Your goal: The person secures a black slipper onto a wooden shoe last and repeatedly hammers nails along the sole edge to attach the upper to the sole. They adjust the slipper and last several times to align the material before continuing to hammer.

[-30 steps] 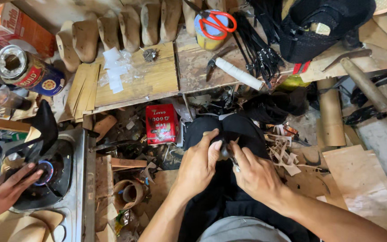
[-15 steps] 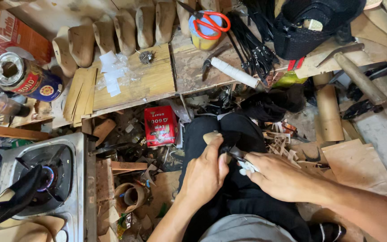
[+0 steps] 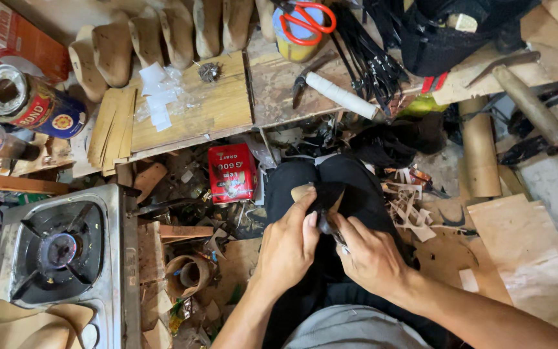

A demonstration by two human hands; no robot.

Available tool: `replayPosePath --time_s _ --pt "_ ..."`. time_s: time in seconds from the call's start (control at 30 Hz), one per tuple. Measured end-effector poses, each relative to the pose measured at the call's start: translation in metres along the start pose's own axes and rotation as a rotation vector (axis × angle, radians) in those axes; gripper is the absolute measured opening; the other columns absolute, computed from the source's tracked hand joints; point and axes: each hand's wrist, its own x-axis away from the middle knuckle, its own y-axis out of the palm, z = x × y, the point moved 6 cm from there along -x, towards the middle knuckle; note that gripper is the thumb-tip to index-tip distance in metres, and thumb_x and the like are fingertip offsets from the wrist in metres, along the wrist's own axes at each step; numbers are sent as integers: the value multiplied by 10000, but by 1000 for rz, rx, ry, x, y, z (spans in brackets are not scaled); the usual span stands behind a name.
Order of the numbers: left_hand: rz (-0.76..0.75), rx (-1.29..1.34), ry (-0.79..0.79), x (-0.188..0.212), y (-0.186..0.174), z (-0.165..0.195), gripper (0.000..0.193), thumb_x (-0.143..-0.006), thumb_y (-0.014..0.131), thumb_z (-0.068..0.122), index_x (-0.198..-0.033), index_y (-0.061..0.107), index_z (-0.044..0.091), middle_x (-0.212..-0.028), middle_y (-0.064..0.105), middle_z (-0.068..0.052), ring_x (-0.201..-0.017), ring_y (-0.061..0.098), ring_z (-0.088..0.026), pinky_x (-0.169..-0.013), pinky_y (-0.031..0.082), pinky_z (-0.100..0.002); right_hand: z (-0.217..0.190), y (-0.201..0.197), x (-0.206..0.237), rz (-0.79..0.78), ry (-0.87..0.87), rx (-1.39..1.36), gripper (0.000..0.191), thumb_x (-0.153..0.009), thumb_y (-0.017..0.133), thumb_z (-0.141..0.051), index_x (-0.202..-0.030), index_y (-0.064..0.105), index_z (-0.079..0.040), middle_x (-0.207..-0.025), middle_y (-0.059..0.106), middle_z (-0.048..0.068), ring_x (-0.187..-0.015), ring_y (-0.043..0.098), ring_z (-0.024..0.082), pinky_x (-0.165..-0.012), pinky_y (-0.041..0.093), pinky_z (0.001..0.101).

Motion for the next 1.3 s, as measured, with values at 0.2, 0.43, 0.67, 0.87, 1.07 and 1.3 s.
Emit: replayPosePath --time_s 0.2,0.43,0.67,0.87,1.07,1.3 --pt "75 -52 109 4 7 4 395 -995 539 135 -1365 527 -1 -1282 678 -264 -1012 700 -458 -848 593 -465 7 -18 1 -390 196 -50 498 -854 659 -81 -1333 544 -8 -904 647 178 -697 674 413 -570 531 517" --pt "49 -10 44 5 1 -2 397 -1022 574 164 -1387 527 16 -1207 694 -269 -974 690 -479 -801 574 -499 -1 5 5 -134 71 83 449 -835 638 -86 -1255 551 44 -940 663 198 -680 699 394 -570 564 472" --pt "68 -49 55 15 -2 -11 402 -998 565 139 -1384 522 37 -1242 699 -246 -941 699 -472 -777 579 -509 35 24 25 -528 484 -384 284 -930 633 -217 -1127 751 -49 -819 765 101 -720 721 203 -660 566 349" --pt "42 -81 121 22 9 -12 458 -977 603 135 -1399 473 12 -1286 682 -242 -867 704 -461 -728 591 -496 38 8 5 -850 486 -596 310 -912 602 -207 -1136 756 -57 -888 777 39 -785 676 115 -714 560 294" --pt "22 -32 63 16 -1 -16 442 -995 567 144 -1419 493 41 -1232 701 -252 -892 699 -471 -790 578 -522 17 0 -14 -597 356 -311 293 -937 602 -233 -1139 652 -26 -787 690 124 -685 677 269 -626 538 379" --pt "-74 3 -29 5 -7 -24 425 -1015 557 197 -1426 515 97 -1024 736 -240 -868 701 -459 -729 553 -521 22 9 -7 -555 314 -233 193 -926 637 -206 -967 631 -17 -674 644 159 -598 626 353 -592 500 447"
